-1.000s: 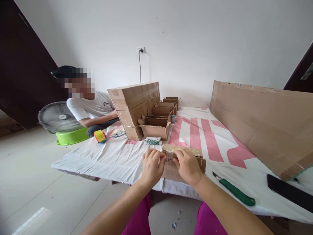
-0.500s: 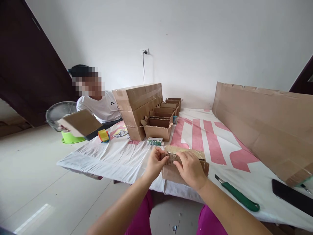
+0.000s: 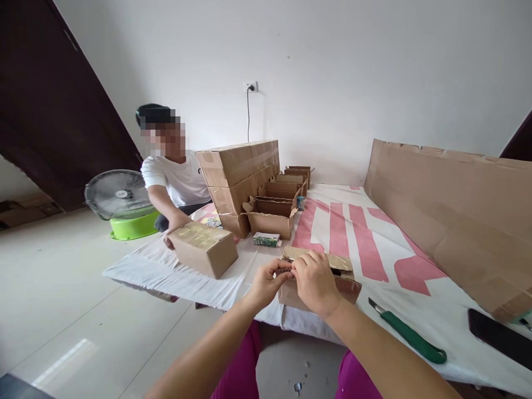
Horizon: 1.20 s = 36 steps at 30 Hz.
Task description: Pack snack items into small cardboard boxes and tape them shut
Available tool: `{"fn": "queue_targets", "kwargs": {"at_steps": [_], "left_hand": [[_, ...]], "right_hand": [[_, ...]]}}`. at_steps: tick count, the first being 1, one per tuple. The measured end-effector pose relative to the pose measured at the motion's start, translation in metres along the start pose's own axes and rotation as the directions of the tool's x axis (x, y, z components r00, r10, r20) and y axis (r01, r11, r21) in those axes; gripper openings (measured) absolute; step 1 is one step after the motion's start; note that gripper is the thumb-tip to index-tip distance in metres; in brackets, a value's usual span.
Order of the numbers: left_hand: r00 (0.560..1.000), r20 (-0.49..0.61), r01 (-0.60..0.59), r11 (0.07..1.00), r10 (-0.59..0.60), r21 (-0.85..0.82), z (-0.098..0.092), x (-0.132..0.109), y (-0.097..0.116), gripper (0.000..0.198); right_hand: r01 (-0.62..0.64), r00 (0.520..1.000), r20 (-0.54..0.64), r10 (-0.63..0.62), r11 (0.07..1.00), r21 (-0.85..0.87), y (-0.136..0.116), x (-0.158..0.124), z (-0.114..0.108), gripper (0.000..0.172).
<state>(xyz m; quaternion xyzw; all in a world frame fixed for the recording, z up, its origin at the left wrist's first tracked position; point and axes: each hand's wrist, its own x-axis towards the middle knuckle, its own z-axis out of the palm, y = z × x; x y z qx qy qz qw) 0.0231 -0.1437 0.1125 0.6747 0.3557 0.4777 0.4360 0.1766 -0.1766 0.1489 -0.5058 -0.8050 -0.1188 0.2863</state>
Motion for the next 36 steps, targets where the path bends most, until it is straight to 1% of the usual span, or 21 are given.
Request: {"fn": "queue_targets", "kwargs": {"at_steps": [2, 5, 7, 8, 9, 12, 13, 17, 20, 23, 25, 27, 29, 31, 33, 34, 36], "left_hand": [[0.998, -0.015, 0.067, 0.996, -0.068, -0.058, 0.000, 0.001, 0.000, 0.015], [0.992, -0.002, 0.125, 0.983, -0.126, -0.131, 0.000, 0.004, 0.002, 0.023], [0.990, 0.015, 0.141, 0.979, -0.140, -0.146, 0.000, 0.005, 0.003, 0.027], [0.990, 0.023, 0.142, 0.980, -0.141, -0.141, 0.000, 0.006, 0.004, 0.028], [0.990, 0.029, 0.143, 0.981, -0.140, -0.132, 0.000, 0.007, 0.004, 0.029], [0.989, 0.037, 0.148, 0.985, -0.145, -0.094, -0.002, 0.009, 0.003, 0.029], [0.988, 0.042, 0.150, 0.985, -0.147, -0.080, -0.003, 0.009, 0.003, 0.028], [0.984, 0.122, 0.138, 0.990, -0.132, -0.041, -0.010, 0.011, 0.005, 0.025], [0.980, 0.159, 0.116, 0.992, -0.122, 0.044, -0.010, 0.012, 0.010, 0.034], [0.974, 0.143, 0.156, 0.977, -0.176, 0.143, -0.004, 0.016, 0.011, 0.019], [0.971, 0.129, 0.178, 0.971, -0.199, 0.161, 0.000, 0.019, 0.009, 0.013], [0.973, 0.108, 0.184, 0.970, -0.202, 0.156, 0.002, 0.022, 0.005, 0.011], [0.972, 0.102, 0.198, 0.972, -0.211, 0.130, 0.003, 0.026, 0.002, 0.011], [0.968, 0.121, 0.210, 0.973, -0.221, 0.096, 0.003, 0.028, 0.001, 0.013], [0.966, 0.129, 0.213, 0.974, -0.222, 0.080, 0.004, 0.029, 0.001, 0.015], [0.967, 0.127, 0.213, 0.974, -0.222, 0.078, 0.004, 0.029, 0.001, 0.015], [0.969, 0.114, 0.211, 0.974, -0.219, 0.077, 0.004, 0.028, 0.002, 0.016]], "right_hand": [[0.024, 1.000, 0.015, -0.024, 1.000, 0.012, 0.001, -0.001, -0.002, 0.013], [0.030, 0.998, 0.059, -0.032, 0.999, 0.043, 0.003, -0.005, -0.009, 0.011], [-0.021, 0.996, 0.082, 0.018, 0.999, 0.029, 0.006, -0.008, -0.014, 0.028], [-0.052, 0.994, 0.099, 0.050, 0.999, 0.017, 0.007, -0.009, -0.016, 0.033], [-0.080, 0.990, 0.120, 0.079, 0.997, 0.008, 0.009, -0.010, -0.018, 0.034], [-0.134, 0.971, 0.200, 0.129, 0.991, 0.014, 0.014, -0.011, -0.022, 0.022], [-0.142, 0.967, 0.218, 0.134, 0.990, 0.023, 0.015, -0.010, -0.024, 0.021], [-0.187, 0.950, 0.264, 0.164, 0.980, 0.063, 0.019, -0.010, -0.028, 0.027], [-0.210, 0.945, 0.280, 0.170, 0.971, 0.118, 0.020, -0.010, -0.028, 0.030], [-0.220, 0.943, 0.292, 0.163, 0.959, 0.176, 0.025, -0.012, -0.026, 0.032], [-0.257, 0.922, 0.342, 0.181, 0.948, 0.190, 0.034, -0.013, -0.027, 0.036], [-0.298, 0.890, 0.408, 0.204, 0.937, 0.182, 0.047, -0.015, -0.032, 0.037], [-0.327, 0.867, 0.448, 0.220, 0.929, 0.176, 0.058, -0.016, -0.039, 0.035], [-0.354, 0.850, 0.471, 0.235, 0.918, 0.180, 0.063, -0.016, -0.046, 0.027], [-0.383, 0.838, 0.478, 0.264, 0.909, 0.168, 0.058, -0.015, -0.049, 0.017], [-0.385, 0.840, 0.463, 0.283, 0.912, 0.140, 0.052, -0.014, -0.049, 0.015], [-0.362, 0.863, 0.395, 0.314, 0.931, 0.049, 0.040, -0.012, -0.044, 0.019]]}}
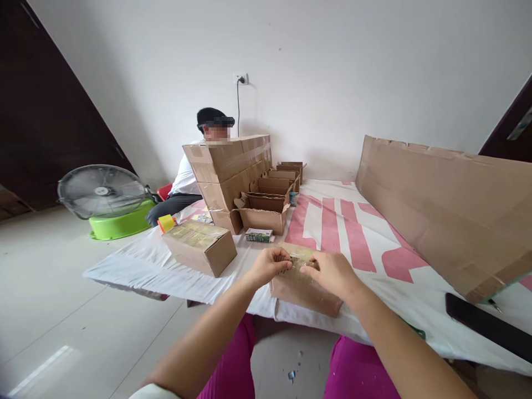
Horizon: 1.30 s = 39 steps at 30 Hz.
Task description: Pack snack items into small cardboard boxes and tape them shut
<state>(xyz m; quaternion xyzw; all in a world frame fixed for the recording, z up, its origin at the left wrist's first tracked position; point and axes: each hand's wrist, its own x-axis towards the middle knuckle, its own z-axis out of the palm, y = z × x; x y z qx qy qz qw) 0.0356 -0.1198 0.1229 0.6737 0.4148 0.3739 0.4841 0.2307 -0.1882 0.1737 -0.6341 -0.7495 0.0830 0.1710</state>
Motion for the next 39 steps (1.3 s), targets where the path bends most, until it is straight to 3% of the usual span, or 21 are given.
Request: {"fn": "queue_targets", "kwargs": {"at_steps": [2, 4, 8, 11, 13, 15, 18, 20, 26, 31, 36, 39], "left_hand": [[1.000, 0.008, 0.001, 1.000, -0.001, -0.009, 0.000, -0.001, 0.000, 0.016], [1.000, 0.025, -0.002, 1.000, 0.002, 0.001, -0.001, -0.002, 0.000, 0.017], [0.999, 0.007, -0.037, 0.987, 0.036, 0.155, -0.001, 0.000, 0.002, 0.013], [0.999, -0.018, -0.044, 0.969, 0.050, 0.244, 0.001, 0.005, 0.004, 0.010], [0.998, -0.032, -0.043, 0.964, 0.053, 0.264, 0.002, 0.009, 0.006, 0.009], [0.998, -0.039, -0.041, 0.958, 0.054, 0.283, 0.003, 0.012, 0.006, 0.008], [0.998, -0.040, -0.036, 0.951, 0.051, 0.307, 0.003, 0.015, 0.004, 0.008], [0.998, -0.038, -0.037, 0.946, 0.052, 0.322, 0.002, 0.016, 0.003, 0.009], [0.998, -0.022, -0.051, 0.938, 0.063, 0.343, 0.000, 0.018, -0.003, 0.012], [0.997, 0.017, -0.073, 0.948, 0.071, 0.310, 0.000, 0.017, -0.002, 0.009], [0.990, 0.049, -0.138, 0.973, 0.132, 0.185, -0.005, 0.001, -0.001, 0.016], [0.969, 0.026, -0.248, 0.967, 0.247, 0.059, -0.006, -0.020, -0.010, 0.016]], "right_hand": [[0.004, 0.998, -0.062, -0.009, 0.997, -0.077, -0.008, 0.002, 0.007, 0.022], [0.011, 0.999, -0.049, -0.014, 0.998, -0.061, -0.009, 0.005, 0.013, 0.025], [-0.003, 1.000, 0.013, 0.003, 1.000, 0.009, 0.005, 0.011, 0.014, 0.030], [0.041, 0.997, -0.067, -0.038, 0.998, 0.045, 0.016, 0.011, 0.014, 0.024], [0.175, 0.964, -0.213, -0.161, 0.984, 0.046, 0.019, 0.008, 0.015, 0.020], [0.322, 0.888, -0.340, -0.310, 0.947, -0.021, 0.018, 0.002, 0.019, 0.017], [0.398, 0.834, -0.359, -0.419, 0.908, -0.133, 0.010, -0.008, 0.027, 0.012], [0.381, 0.836, -0.349, -0.423, 0.906, -0.184, 0.003, -0.014, 0.034, 0.012], [0.279, 0.851, -0.371, -0.371, 0.919, -0.279, -0.005, -0.015, 0.049, 0.038], [0.290, 0.859, -0.347, -0.377, 0.916, -0.277, -0.003, -0.014, 0.053, 0.029], [0.252, 0.802, -0.462, -0.379, 0.916, -0.313, 0.006, -0.024, 0.053, 0.040], [0.222, 0.754, -0.554, -0.352, 0.931, -0.288, 0.019, -0.037, 0.050, 0.049]]}}
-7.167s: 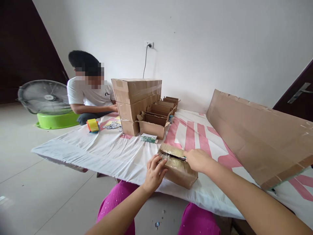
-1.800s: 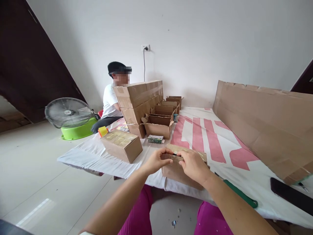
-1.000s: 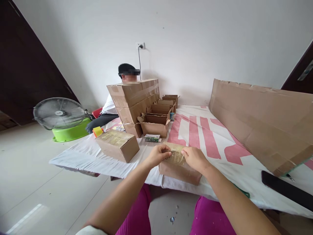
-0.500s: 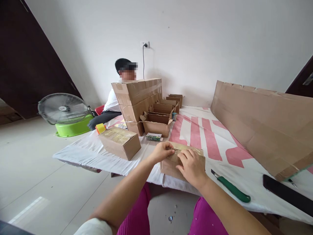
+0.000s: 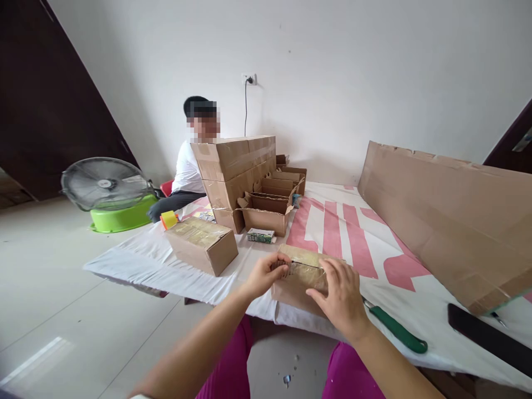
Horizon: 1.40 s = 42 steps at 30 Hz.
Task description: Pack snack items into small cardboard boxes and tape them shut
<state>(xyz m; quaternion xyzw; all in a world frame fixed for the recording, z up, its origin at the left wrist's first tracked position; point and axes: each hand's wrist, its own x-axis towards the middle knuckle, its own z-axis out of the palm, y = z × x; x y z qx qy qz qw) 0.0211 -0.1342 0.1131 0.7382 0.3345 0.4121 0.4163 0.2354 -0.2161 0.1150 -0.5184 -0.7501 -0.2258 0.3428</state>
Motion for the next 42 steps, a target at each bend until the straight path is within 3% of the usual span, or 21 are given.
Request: {"fn": "queue_targets", "kwargs": {"at_steps": [3, 5, 7, 12, 15, 19, 23, 25, 27, 29, 30, 31, 33, 36, 38, 42], "left_hand": [[0.970, -0.121, -0.200, 0.976, 0.210, 0.088, 0.004, -0.024, -0.007, 0.009], [0.919, -0.200, -0.306, 0.934, 0.340, 0.184, 0.009, -0.037, -0.012, 0.008], [0.874, -0.236, -0.374, 0.897, 0.426, 0.235, 0.013, -0.046, -0.017, 0.014], [0.793, -0.118, -0.502, 0.751, 0.598, 0.429, 0.019, -0.057, -0.030, 0.019], [0.780, -0.054, -0.501, 0.674, 0.623, 0.543, 0.021, -0.060, -0.039, 0.021], [0.791, -0.042, -0.464, 0.643, 0.610, 0.609, 0.025, -0.065, -0.044, 0.018], [0.802, -0.067, -0.457, 0.681, 0.594, 0.572, 0.028, -0.069, -0.042, 0.017], [0.810, -0.144, -0.442, 0.753, 0.568, 0.488, 0.025, -0.066, -0.039, 0.017], [0.818, -0.296, -0.366, 0.843, 0.493, 0.393, 0.016, -0.055, -0.035, 0.015], [0.821, -0.420, -0.254, 0.906, 0.386, 0.338, 0.002, -0.035, -0.028, 0.013], [0.833, -0.429, -0.214, 0.918, 0.350, 0.333, -0.006, -0.022, -0.025, 0.014], [0.863, -0.382, -0.201, 0.918, 0.330, 0.341, -0.014, -0.007, -0.021, 0.017], [0.932, -0.174, -0.240, 0.903, 0.317, 0.356, -0.027, 0.020, -0.016, 0.030], [0.958, 0.138, -0.284, 0.907, 0.252, 0.312, -0.033, 0.048, -0.018, 0.042], [0.961, 0.177, -0.252, 0.933, 0.211, 0.257, -0.030, 0.055, -0.023, 0.035], [0.982, 0.091, -0.182, 0.965, 0.167, 0.190, -0.028, 0.055, -0.031, 0.021]], "right_hand": [[0.010, 1.000, -0.012, -0.009, 0.998, 0.066, 0.005, -0.015, -0.012, 0.028], [0.035, 0.999, -0.012, -0.034, 0.991, 0.128, 0.003, -0.024, -0.018, 0.016], [0.039, 0.999, -0.012, -0.038, 0.986, 0.163, -0.001, -0.031, -0.021, 0.014], [0.052, 0.998, 0.017, -0.055, 0.989, 0.136, -0.007, -0.046, -0.013, 0.022], [0.058, 0.998, -0.005, -0.058, 0.995, 0.076, -0.006, -0.054, -0.003, 0.021], [0.062, 0.998, -0.002, -0.062, 0.998, 0.031, -0.006, -0.059, 0.004, 0.018], [0.074, 0.997, 0.025, -0.075, 0.995, 0.061, -0.005, -0.059, 0.003, 0.013], [0.078, 0.995, 0.046, -0.084, 0.990, 0.118, -0.004, -0.058, 0.000, 0.010], [0.054, 0.996, 0.056, -0.067, 0.978, 0.202, 0.000, -0.054, -0.005, 0.010], [0.000, 0.998, 0.055, -0.016, 0.959, 0.284, 0.005, -0.046, -0.009, 0.009], [-0.031, 0.998, 0.054, 0.015, 0.949, 0.313, 0.008, -0.040, -0.011, 0.010], [-0.063, 0.997, 0.057, 0.047, 0.941, 0.333, 0.012, -0.032, -0.011, 0.010], [-0.116, 0.992, 0.081, 0.094, 0.932, 0.343, 0.019, -0.012, -0.011, 0.011], [-0.140, 0.978, 0.189, 0.086, 0.945, 0.295, 0.027, 0.024, 0.000, 0.015], [-0.087, 0.958, 0.286, 0.014, 0.966, 0.244, 0.029, 0.046, 0.012, 0.025], [0.089, 0.892, 0.422, -0.162, 0.978, 0.187, 0.023, 0.076, 0.043, 0.042]]}}
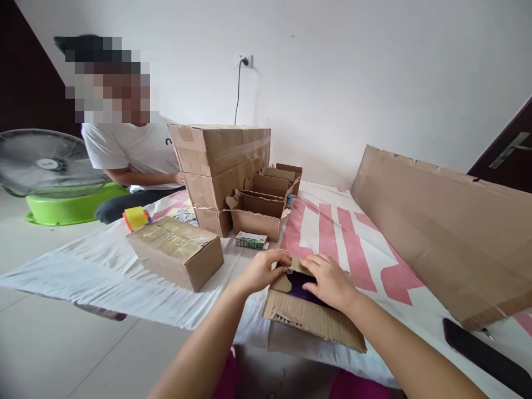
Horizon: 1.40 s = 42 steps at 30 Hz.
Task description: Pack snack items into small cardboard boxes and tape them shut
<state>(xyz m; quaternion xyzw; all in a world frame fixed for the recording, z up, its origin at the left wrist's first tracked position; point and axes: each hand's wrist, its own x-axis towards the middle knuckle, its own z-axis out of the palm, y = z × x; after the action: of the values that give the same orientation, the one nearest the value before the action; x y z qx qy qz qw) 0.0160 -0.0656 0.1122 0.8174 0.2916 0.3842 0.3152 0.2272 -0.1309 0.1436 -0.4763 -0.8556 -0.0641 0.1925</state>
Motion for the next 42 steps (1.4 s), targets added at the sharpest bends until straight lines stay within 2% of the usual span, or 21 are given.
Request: {"fn": "queue_targets", "kwargs": {"at_steps": [2, 4, 10, 13, 15, 18, 22, 24, 26, 29, 31, 35, 37, 38, 40, 41, 42], "left_hand": [[1.000, -0.005, 0.008, 1.000, -0.008, -0.006, -0.002, -0.002, -0.002, 0.018], [1.000, -0.027, -0.013, 1.000, 0.013, -0.002, -0.003, -0.004, -0.004, 0.016], [0.979, -0.140, -0.131, 0.984, 0.148, 0.122, 0.002, -0.005, -0.014, 0.022], [0.964, -0.206, -0.148, 0.984, 0.166, 0.100, 0.008, -0.006, -0.016, 0.020], [0.953, -0.250, -0.153, 0.985, 0.170, 0.084, 0.012, -0.006, -0.017, 0.018], [0.937, -0.304, -0.152, 0.985, 0.170, 0.084, 0.016, -0.005, -0.019, 0.017], [0.942, -0.303, -0.133, 0.989, 0.147, 0.065, 0.020, -0.002, -0.021, 0.016], [0.947, -0.294, -0.116, 0.991, 0.131, 0.069, 0.020, -0.001, -0.022, 0.015], [0.949, -0.299, -0.087, 0.994, 0.104, 0.072, 0.021, 0.001, -0.022, 0.015], [0.951, -0.301, -0.054, 0.997, 0.070, 0.060, 0.020, 0.002, -0.022, 0.015], [0.954, -0.288, -0.066, 0.996, 0.078, 0.053, 0.019, 0.003, -0.022, 0.016], [0.968, -0.213, -0.124, 0.990, 0.135, 0.067, 0.013, 0.003, -0.018, 0.016], [0.974, -0.168, -0.135, 0.986, 0.150, 0.095, 0.009, 0.003, -0.014, 0.014], [0.978, -0.143, -0.139, 0.984, 0.155, 0.112, 0.007, 0.003, -0.011, 0.015], [0.983, -0.084, -0.148, 0.978, 0.162, 0.150, 0.005, 0.003, -0.006, 0.019], [0.985, -0.050, -0.153, 0.973, 0.164, 0.173, 0.004, 0.002, -0.003, 0.020], [0.986, -0.016, -0.159, 0.967, 0.165, 0.200, 0.003, 0.002, -0.001, 0.018]], "right_hand": [[0.071, 0.997, -0.002, -0.071, 0.996, -0.055, -0.002, 0.012, 0.007, 0.031], [0.125, 0.990, -0.058, -0.131, 0.987, -0.102, -0.005, 0.019, 0.012, 0.021], [0.216, 0.958, -0.163, -0.236, 0.968, -0.129, -0.006, 0.021, 0.016, 0.027], [0.201, 0.949, -0.244, -0.201, 0.979, -0.025, -0.008, 0.019, 0.015, 0.028], [0.191, 0.953, -0.253, -0.166, 0.979, 0.075, -0.009, 0.019, 0.012, 0.024], [0.172, 0.972, -0.195, -0.131, 0.962, 0.210, -0.010, 0.022, 0.007, 0.017], [-0.017, 0.994, -0.097, 0.049, 0.952, 0.306, -0.012, 0.032, 0.005, 0.011], [-0.092, 0.990, -0.082, 0.113, 0.969, 0.231, -0.015, 0.037, 0.007, 0.009], [-0.091, 0.988, -0.117, 0.098, 0.994, 0.063, -0.020, 0.041, 0.011, 0.009], [-0.009, 0.984, -0.173, -0.032, 0.972, -0.236, -0.027, 0.043, 0.018, 0.015], [0.050, 0.979, -0.170, -0.114, 0.938, -0.344, -0.029, 0.044, 0.022, 0.018], [0.121, 0.974, -0.139, -0.177, 0.933, -0.338, -0.026, 0.042, 0.023, 0.022], [0.127, 0.982, -0.108, -0.155, 0.965, -0.229, -0.019, 0.036, 0.018, 0.008], [0.110, 0.988, -0.089, -0.126, 0.980, -0.165, -0.016, 0.032, 0.015, 0.013], [0.037, 0.998, -0.038, -0.040, 0.997, -0.073, -0.007, 0.020, 0.008, 0.050], [-0.004, 1.000, -0.005, 0.003, 0.998, -0.065, -0.002, 0.014, 0.004, 0.061], [-0.039, 0.999, 0.030, 0.041, 0.997, -0.069, 0.002, 0.007, 0.001, 0.063]]}}
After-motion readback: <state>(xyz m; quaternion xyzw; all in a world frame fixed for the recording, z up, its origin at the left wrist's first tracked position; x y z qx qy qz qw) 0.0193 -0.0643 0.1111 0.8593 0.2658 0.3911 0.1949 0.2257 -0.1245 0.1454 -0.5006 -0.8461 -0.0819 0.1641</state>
